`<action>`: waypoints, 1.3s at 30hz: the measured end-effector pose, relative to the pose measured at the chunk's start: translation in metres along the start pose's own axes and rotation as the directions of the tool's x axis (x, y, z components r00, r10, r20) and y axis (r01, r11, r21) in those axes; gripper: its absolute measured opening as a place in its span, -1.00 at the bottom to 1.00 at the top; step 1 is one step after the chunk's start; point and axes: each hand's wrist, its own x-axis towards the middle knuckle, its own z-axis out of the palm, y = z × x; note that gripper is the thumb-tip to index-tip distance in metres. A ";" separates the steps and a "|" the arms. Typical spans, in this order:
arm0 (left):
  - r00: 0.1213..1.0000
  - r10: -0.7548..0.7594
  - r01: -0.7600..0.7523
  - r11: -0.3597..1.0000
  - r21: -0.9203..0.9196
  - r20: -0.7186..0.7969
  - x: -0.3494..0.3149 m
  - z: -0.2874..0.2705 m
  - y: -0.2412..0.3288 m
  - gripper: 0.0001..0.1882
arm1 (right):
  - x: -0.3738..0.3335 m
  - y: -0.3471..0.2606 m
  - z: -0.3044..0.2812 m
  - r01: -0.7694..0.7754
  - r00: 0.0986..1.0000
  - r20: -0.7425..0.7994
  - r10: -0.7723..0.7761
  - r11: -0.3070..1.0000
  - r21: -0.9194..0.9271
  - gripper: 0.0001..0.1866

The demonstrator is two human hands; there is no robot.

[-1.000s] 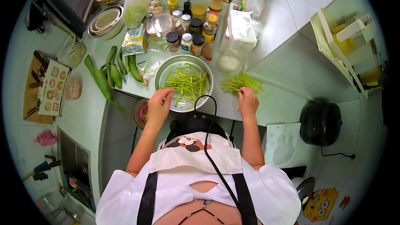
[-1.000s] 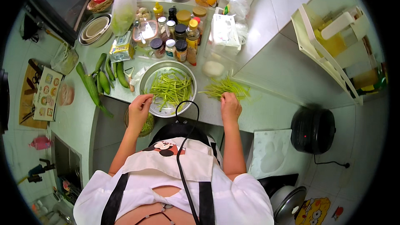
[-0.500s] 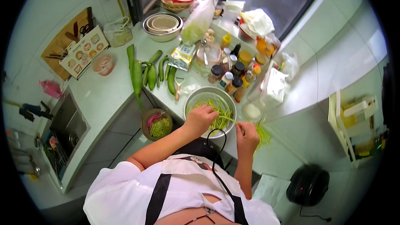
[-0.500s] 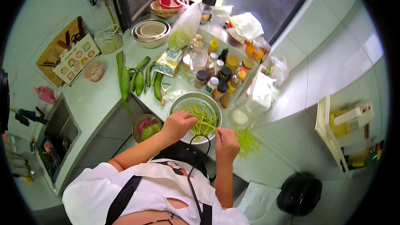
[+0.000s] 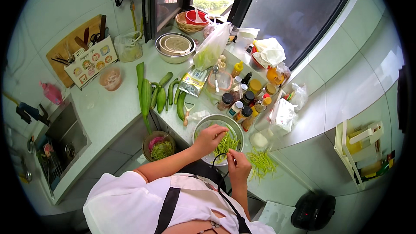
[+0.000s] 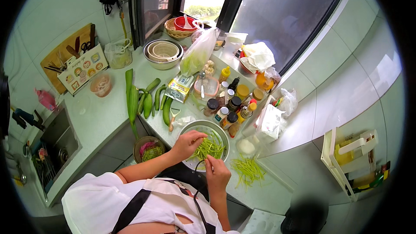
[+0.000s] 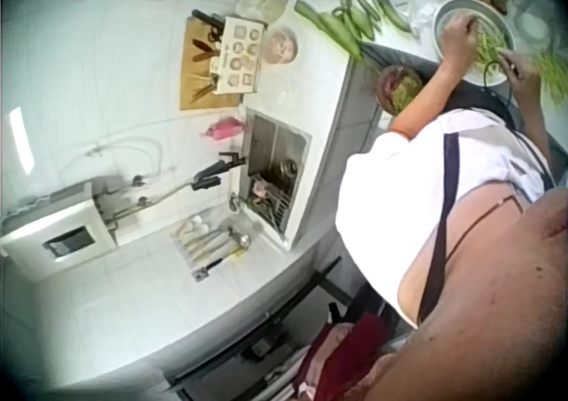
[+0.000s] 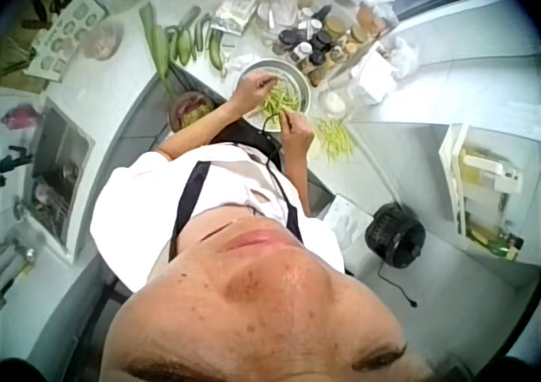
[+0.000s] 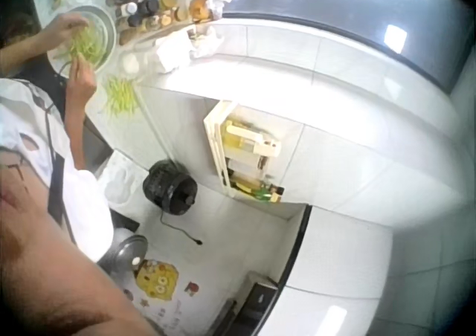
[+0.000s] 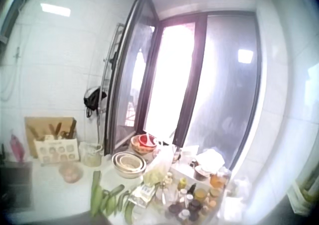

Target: The person pulls the string-like fibers from green bean pods by hand and drops the cleaned pods into a bowl.

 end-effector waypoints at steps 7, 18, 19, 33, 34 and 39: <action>0.993 -0.049 0.050 0.999 -0.008 0.105 0.003 -0.002 0.007 -0.72 | 0.009 -0.001 0.001 0.040 0.999 -0.024 -0.042 0.995 -0.092 -0.85; 0.985 0.018 -0.035 0.995 0.096 0.174 0.008 -0.002 -0.008 -0.85 | 0.005 0.000 0.005 -0.011 0.999 -0.037 0.007 0.993 -0.116 -0.87; 0.981 -0.008 -0.015 0.993 0.119 0.196 0.010 -0.004 -0.006 -0.85 | 0.005 -0.003 0.005 -0.049 0.998 -0.030 0.047 0.994 -0.096 -0.88; 0.943 -0.165 0.231 0.950 -0.211 0.289 0.003 0.003 -0.002 -0.78 | 0.005 0.002 -0.003 -0.169 0.983 -0.081 0.166 0.985 -0.030 -0.91; 0.931 -0.193 0.275 0.928 -0.251 0.310 0.004 0.003 0.000 -0.76 | 0.005 0.002 -0.003 -0.183 0.980 -0.086 0.181 0.983 -0.024 -0.91; 0.885 -0.256 0.377 0.884 -0.277 0.389 -0.002 -0.002 -0.001 -0.62 | 0.005 0.003 -0.005 -0.180 0.979 -0.112 0.171 0.981 -0.073 -0.91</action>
